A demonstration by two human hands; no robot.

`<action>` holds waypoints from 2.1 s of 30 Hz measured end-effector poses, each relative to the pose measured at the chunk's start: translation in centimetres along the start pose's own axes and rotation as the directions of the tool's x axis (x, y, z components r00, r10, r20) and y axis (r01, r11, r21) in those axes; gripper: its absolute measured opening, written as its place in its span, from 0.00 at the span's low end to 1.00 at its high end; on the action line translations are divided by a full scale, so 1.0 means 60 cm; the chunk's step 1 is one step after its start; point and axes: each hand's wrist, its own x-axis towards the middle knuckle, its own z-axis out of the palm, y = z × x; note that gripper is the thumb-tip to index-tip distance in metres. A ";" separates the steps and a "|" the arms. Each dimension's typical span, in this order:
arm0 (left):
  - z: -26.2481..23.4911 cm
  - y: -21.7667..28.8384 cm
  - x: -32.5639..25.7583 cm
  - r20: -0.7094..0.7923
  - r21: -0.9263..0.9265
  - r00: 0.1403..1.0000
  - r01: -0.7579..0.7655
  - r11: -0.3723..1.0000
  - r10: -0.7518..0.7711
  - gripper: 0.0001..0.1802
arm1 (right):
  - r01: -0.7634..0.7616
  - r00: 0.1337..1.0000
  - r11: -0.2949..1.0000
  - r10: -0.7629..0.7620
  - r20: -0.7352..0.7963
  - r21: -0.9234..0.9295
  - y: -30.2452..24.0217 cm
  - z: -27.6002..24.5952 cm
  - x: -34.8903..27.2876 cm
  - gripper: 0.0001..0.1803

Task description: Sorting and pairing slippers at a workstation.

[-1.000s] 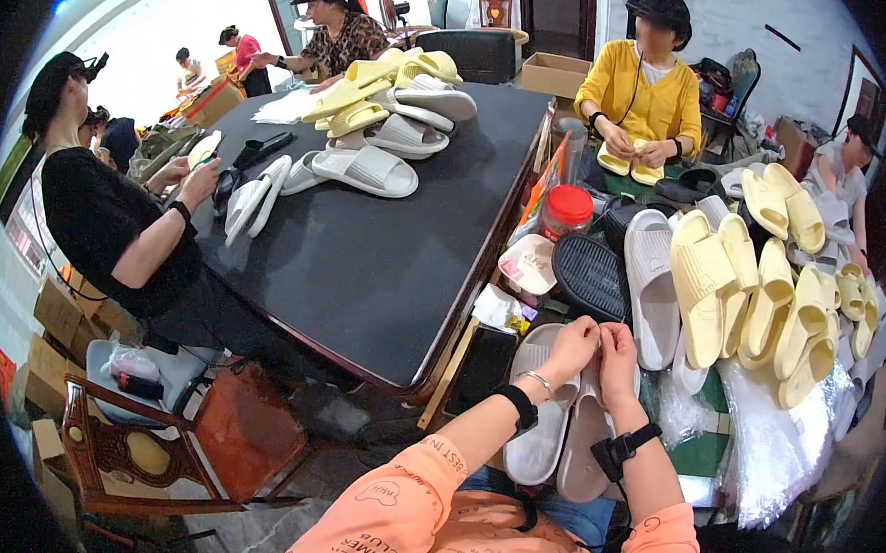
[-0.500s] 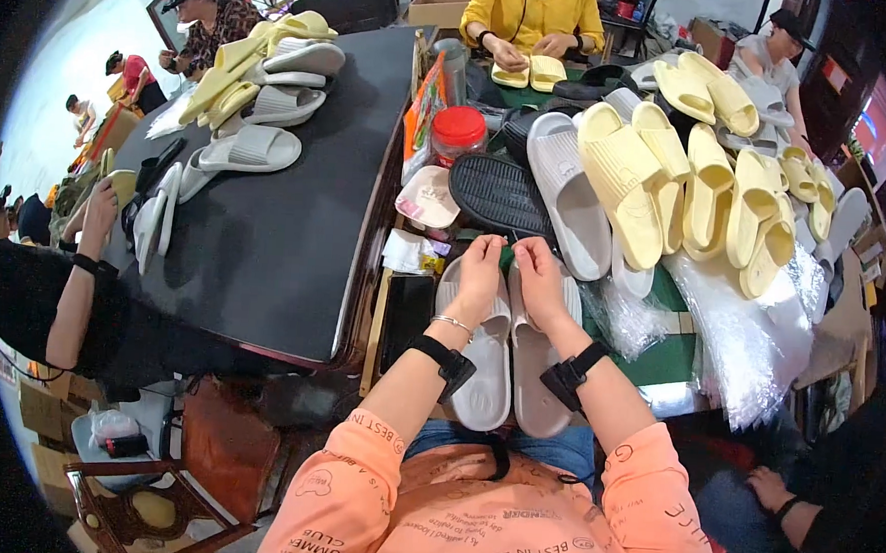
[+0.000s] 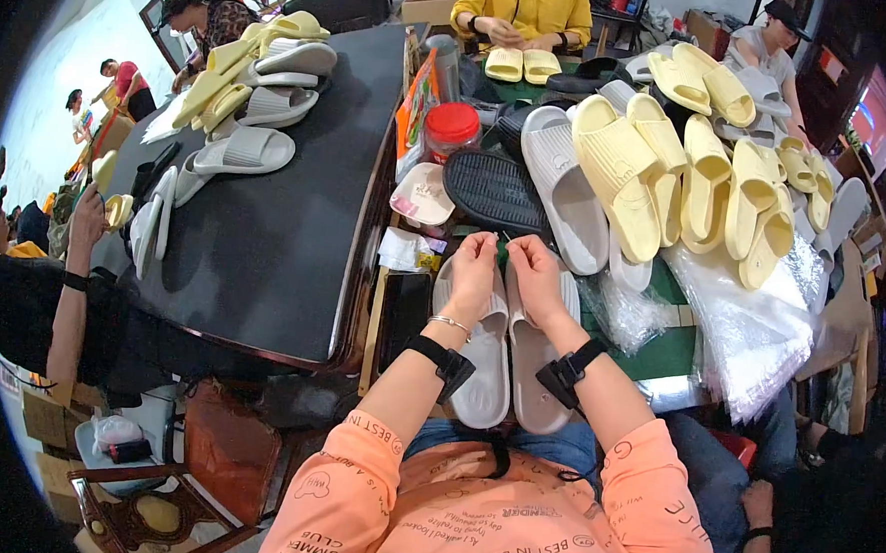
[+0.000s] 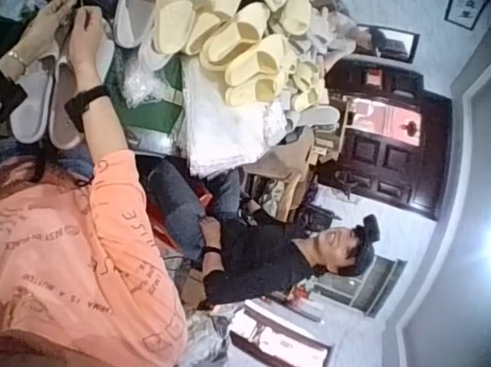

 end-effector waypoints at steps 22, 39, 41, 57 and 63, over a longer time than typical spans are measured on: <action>-0.004 -0.006 0.001 0.029 -0.033 0.998 -0.062 0.998 0.063 0.06 | -0.020 0.999 0.996 0.023 0.031 -0.089 -0.007 0.003 -0.002 0.05; -0.001 -0.004 -0.009 0.013 -0.067 0.996 -0.090 0.994 0.091 0.05 | -0.024 0.999 0.999 0.025 0.026 -0.049 -0.012 0.000 -0.005 0.05; 0.000 -0.004 -0.010 -0.007 -0.048 0.998 -0.057 0.997 0.057 0.05 | -0.020 1.000 0.998 0.022 0.022 -0.052 -0.007 -0.001 -0.004 0.05; -0.003 -0.011 -0.007 -0.006 -0.038 0.997 -0.076 0.996 0.076 0.05 | -0.023 1.000 0.998 0.023 0.006 -0.055 -0.015 -0.001 -0.006 0.05; 0.000 -0.012 -0.002 0.003 -0.054 0.997 -0.078 0.996 0.078 0.06 | -0.021 1.000 0.995 0.022 0.009 -0.098 -0.018 -0.003 -0.002 0.06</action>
